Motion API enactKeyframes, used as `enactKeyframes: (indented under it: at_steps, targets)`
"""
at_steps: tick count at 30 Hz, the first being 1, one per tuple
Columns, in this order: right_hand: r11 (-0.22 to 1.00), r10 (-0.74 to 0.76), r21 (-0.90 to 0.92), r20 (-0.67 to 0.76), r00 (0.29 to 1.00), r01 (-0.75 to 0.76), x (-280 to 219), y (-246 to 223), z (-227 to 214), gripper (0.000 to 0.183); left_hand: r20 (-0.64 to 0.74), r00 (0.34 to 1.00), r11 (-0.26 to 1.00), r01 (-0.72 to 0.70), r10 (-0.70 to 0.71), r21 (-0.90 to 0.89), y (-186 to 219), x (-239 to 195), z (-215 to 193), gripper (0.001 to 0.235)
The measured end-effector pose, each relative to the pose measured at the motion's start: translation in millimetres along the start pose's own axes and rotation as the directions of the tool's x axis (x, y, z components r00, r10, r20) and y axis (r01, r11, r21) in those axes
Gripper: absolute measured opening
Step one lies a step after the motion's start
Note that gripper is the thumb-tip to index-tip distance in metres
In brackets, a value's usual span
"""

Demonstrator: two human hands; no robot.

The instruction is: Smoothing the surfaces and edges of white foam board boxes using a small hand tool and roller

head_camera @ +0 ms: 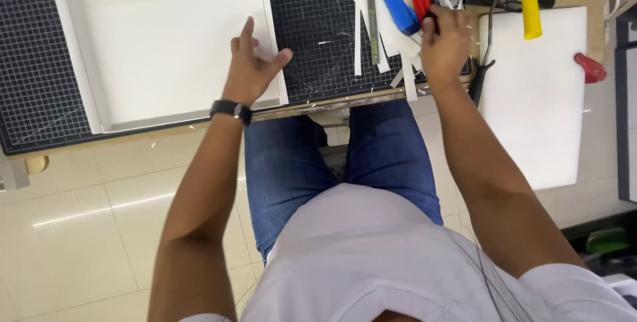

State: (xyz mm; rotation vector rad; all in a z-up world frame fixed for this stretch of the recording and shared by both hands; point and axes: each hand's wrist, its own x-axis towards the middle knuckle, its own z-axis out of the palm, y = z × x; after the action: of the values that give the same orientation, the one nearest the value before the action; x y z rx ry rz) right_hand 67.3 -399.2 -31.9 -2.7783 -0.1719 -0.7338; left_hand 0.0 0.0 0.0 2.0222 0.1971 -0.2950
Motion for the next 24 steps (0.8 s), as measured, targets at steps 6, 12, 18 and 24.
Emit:
enactKeyframes:
  at_steps: [6, 12, 18, 24]
  targets:
    - [0.959, -0.242, 0.131, -0.081, 0.967, 0.252, -5.8, -29.1, -2.7, 0.020, -0.246, 0.969, 0.996, -0.009, 0.031, 0.091, -9.2, 41.8, 36.2, 0.114]
    - [0.990, -0.038, -0.137, 0.017, 0.999, 0.040, 0.0, 27.6, 38.3, 0.031, -0.272, 0.962, 0.974, 0.043, 0.019, 0.221, -17.9, 57.7, 44.0, 0.116]
    - [0.996, -0.073, 0.049, 0.004, 0.997, 0.072, 23.7, 21.3, 47.0, 0.008, -0.313, 0.949, 0.944, 0.067, 0.040, 0.322, -22.4, 66.3, 49.9, 0.117]
    - [0.979, 0.111, -0.191, 0.212, 0.971, -0.070, 45.6, 29.2, 71.2, 0.038, -0.306, 0.952, 0.966, 0.097, -0.020, 0.239, -14.8, 61.7, 42.4, 0.110]
